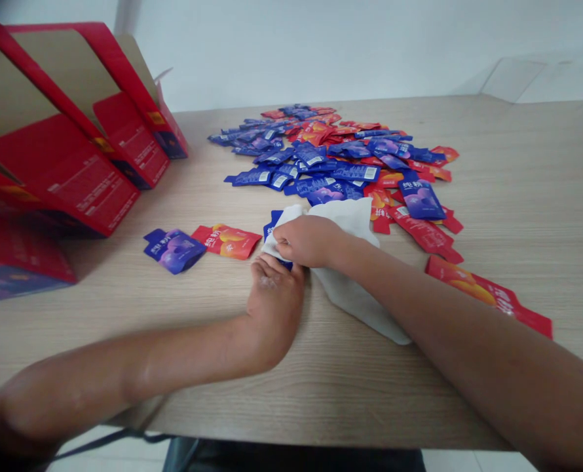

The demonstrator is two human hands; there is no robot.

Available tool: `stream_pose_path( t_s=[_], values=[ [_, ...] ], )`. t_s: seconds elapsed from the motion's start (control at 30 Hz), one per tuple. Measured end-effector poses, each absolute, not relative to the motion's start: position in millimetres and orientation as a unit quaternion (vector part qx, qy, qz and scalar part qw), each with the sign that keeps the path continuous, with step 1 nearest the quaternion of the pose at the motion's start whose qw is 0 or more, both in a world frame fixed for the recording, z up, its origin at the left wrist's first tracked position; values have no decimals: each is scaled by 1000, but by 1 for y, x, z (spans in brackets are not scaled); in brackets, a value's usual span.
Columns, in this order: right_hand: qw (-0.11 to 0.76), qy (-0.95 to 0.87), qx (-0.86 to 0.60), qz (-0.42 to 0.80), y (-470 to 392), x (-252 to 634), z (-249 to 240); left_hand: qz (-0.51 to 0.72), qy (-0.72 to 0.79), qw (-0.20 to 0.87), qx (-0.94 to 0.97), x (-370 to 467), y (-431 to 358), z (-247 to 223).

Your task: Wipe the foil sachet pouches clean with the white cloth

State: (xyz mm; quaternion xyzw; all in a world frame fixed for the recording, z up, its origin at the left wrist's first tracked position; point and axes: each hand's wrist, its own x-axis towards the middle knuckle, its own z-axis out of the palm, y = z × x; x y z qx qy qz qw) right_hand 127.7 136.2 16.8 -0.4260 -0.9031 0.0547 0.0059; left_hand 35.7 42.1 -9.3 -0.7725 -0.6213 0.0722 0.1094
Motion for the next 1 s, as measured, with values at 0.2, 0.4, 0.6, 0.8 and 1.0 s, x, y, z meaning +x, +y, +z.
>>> stream_pose_path(
  t_s=[0.2,0.4,0.6,0.8,1.0],
  values=[
    [-17,-889,-453,66,138,128,13,84,-619,131,-770,35,41,-10],
    [-12,-874,-484,33,145,134,10,81,-623,135,-766,36,41,-13],
    [-22,-848,-530,-22,153,141,6,78,-625,119,-768,36,41,-13],
    [23,-856,-516,-31,145,137,17,74,-623,115,-770,35,41,-13],
    [-5,-898,-439,40,133,126,20,78,-624,116,-769,35,41,-9]
  ],
)
